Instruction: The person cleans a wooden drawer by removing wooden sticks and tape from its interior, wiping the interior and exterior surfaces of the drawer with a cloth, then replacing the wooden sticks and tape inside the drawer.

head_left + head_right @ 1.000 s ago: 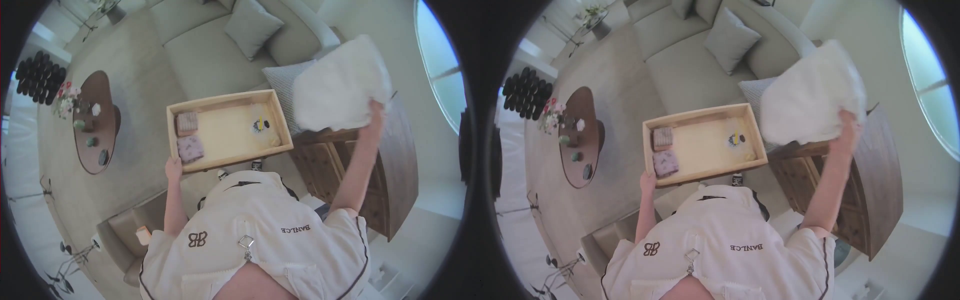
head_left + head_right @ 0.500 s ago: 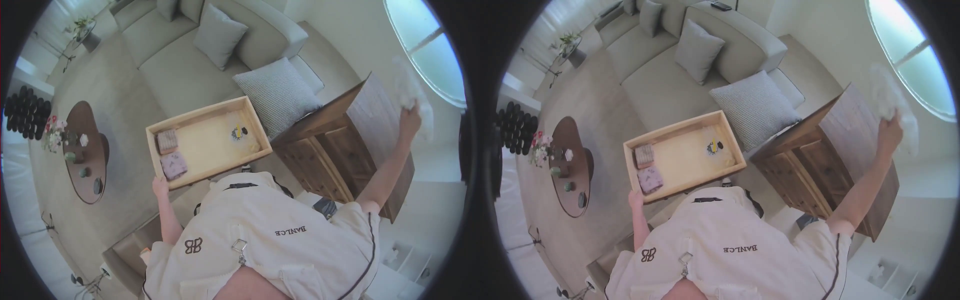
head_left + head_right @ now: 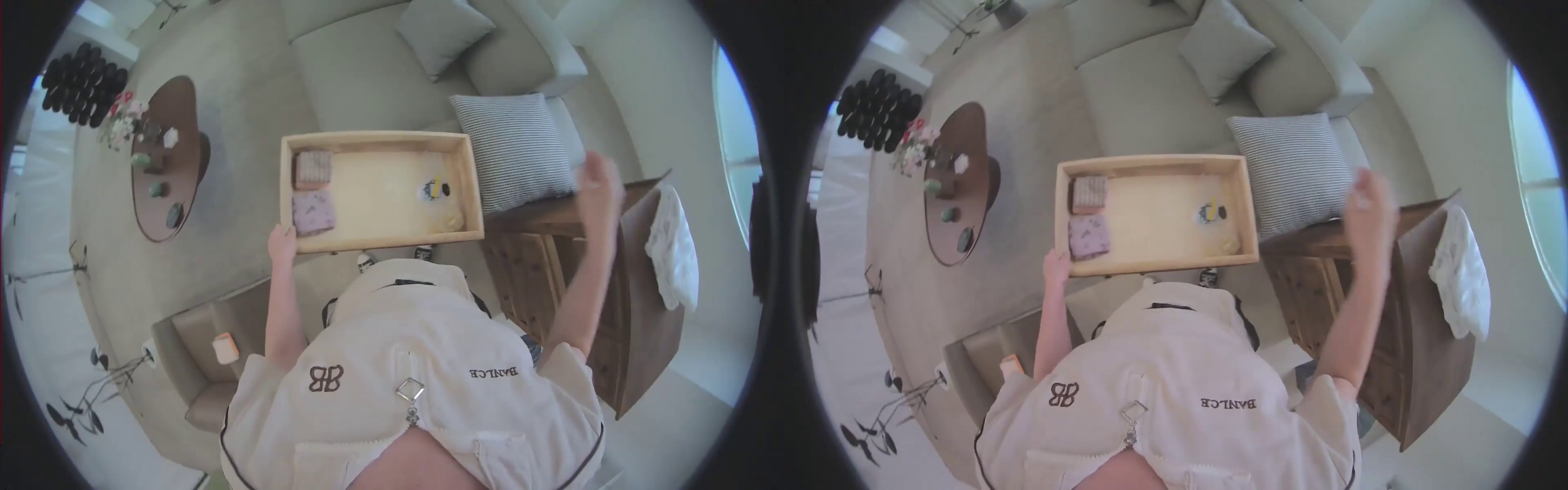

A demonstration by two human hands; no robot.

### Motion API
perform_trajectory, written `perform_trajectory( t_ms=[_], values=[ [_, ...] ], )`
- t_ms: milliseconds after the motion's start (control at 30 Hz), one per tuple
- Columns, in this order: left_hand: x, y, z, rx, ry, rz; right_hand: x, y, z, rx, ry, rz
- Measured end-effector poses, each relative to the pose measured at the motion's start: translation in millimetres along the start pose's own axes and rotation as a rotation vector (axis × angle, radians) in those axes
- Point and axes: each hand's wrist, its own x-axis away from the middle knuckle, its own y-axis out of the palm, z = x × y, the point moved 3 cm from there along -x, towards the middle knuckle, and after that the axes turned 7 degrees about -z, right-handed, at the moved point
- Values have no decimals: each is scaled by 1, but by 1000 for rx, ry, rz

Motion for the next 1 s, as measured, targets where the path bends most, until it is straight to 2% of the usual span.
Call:
perform_trajectory(
  t_ms=[67, 100, 200, 300, 400, 567, 767, 900, 1000],
  values=[
    [12, 1, 5, -7, 100, 76, 4, 68, -26, 11, -58, -429],
    [21, -2, 8, -7, 116, 101, 10, 103, -38, 12, -83, -542],
    [41, -11, 21, -32, 76, 51, 28, 216, -81, -437, -26, -894],
    [55, -7, 36, -85, 115, 113, 46, 280, -134, -856, 202, -1153],
    [70, -10, 49, -104, 100, 73, 55, 334, -178, -1080, 378, -1219],
    [75, -23, 62, -61, 102, 48, 50, 365, -245, -1119, 588, -1245],
    [79, 0, 63, -27, 107, 35, 54, 386, -248, -1068, 807, -1167],
    [74, 2, 65, -9, 98, 49, 50, 391, -248, -1039, 768, -1194],
    [70, -17, 72, -37, 77, -25, 40, 380, -255, -872, 614, -1205]
  ],
)
